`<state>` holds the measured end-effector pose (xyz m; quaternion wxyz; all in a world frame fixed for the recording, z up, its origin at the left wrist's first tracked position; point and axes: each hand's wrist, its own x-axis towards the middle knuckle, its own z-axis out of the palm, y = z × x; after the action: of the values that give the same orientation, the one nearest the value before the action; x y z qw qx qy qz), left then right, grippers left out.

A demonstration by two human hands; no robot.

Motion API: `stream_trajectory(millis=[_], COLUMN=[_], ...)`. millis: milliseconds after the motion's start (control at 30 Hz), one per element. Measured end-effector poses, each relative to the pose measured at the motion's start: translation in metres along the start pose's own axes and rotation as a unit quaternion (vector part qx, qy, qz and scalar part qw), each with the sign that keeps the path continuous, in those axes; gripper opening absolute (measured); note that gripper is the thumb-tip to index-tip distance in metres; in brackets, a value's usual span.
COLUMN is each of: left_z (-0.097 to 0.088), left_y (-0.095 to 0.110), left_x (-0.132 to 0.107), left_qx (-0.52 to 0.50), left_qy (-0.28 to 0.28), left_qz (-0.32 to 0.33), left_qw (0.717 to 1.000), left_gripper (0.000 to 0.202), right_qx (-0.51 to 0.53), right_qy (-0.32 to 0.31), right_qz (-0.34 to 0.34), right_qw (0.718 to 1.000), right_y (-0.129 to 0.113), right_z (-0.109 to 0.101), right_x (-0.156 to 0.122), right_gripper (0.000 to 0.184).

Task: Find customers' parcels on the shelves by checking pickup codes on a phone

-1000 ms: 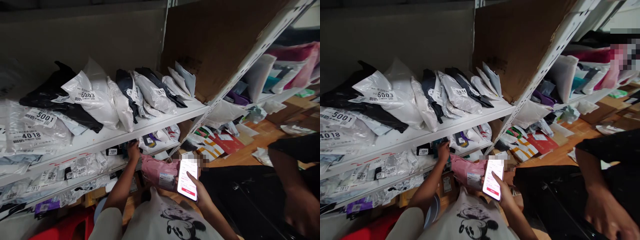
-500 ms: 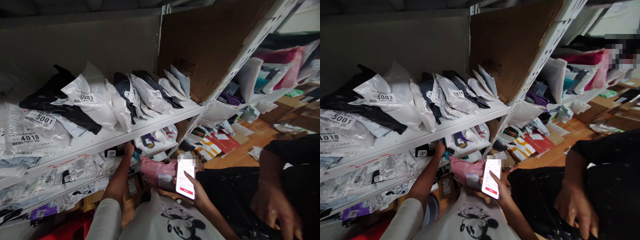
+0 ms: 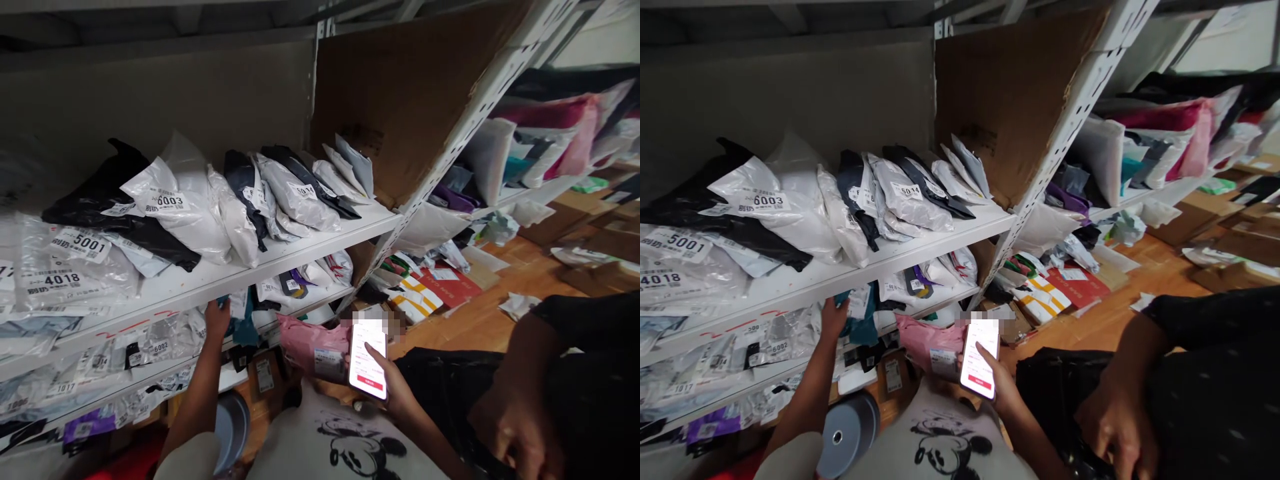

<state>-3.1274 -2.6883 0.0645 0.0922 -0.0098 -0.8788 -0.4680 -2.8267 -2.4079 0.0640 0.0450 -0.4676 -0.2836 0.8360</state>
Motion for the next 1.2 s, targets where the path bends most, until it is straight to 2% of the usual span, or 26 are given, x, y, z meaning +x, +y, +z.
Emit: stream_trajectory(millis=[100,167,233,300,367,433,500,600,767,900,1033,1100,1200], left_z=[-0.052,-0.077,-0.086,-0.079,-0.057,-0.03,-0.006,0.014,0.017,0.016,0.02,0.022,0.024], left_y=[-0.021,-0.037,-0.05,-0.055,-0.05,-0.036,-0.017,0.01,0.042,0.061,0.077,0.085,0.095], left_x=[-0.03,-0.056,-0.082,-0.103,-0.114,-0.115,-0.109,-0.101,-0.109,-0.128,-0.146,-0.153,-0.162], left_qx=[-0.045,-0.103,-0.213,-0.251,-0.255,-0.261,-0.27,-0.291,-0.295,-0.294,-0.313,-0.33,-0.34], left_qy=[0.016,-0.026,-0.073,-0.087,-0.094,-0.112,-0.139,-0.171,-0.121,-0.09,-0.096,-0.093,-0.066], left_qz=[-0.021,-0.058,-0.173,-0.222,-0.22,-0.207,-0.188,-0.151,-0.111,-0.107,-0.118,-0.135,-0.146], left_qw=[0.999,0.993,0.959,0.938,0.937,0.936,0.934,0.929,0.941,0.946,0.937,0.93,0.927], left_gripper=[0.045,0.051,0.053,0.052,0.051,0.051,0.053,0.058,0.051,0.051,0.051,0.052,0.049], right_qx=[0.015,0.029,0.045,0.061,0.075,0.083,0.086,0.087,0.069,0.043,0.03,0.027,0.035], right_qy=[-0.014,-0.036,-0.059,-0.103,-0.168,-0.218,-0.235,-0.235,-0.211,-0.174,-0.119,-0.137,-0.216], right_qz=[0.02,0.029,0.034,0.042,0.051,0.053,0.046,0.033,0.029,0.02,-0.001,0.023,0.071], right_qw=[1.0,0.999,0.997,0.992,0.982,0.971,0.967,0.968,0.975,0.984,0.992,0.99,0.973], right_y=[-0.004,-0.007,-0.01,-0.013,-0.014,-0.015,-0.015,-0.017,-0.023,-0.026,-0.033,-0.034,-0.032], right_z=[0.0,0.002,0.006,0.014,0.025,0.039,0.053,0.07,0.074,0.059,0.041,0.034,0.029], right_x=[0.001,0.002,0.004,0.007,0.011,0.015,0.019,0.02,0.012,0.0,-0.019,-0.03,-0.046], right_gripper=[0.038,0.039,0.033,0.027,0.029,0.031,0.031,0.027,0.027,0.032,0.035,0.044,0.06])
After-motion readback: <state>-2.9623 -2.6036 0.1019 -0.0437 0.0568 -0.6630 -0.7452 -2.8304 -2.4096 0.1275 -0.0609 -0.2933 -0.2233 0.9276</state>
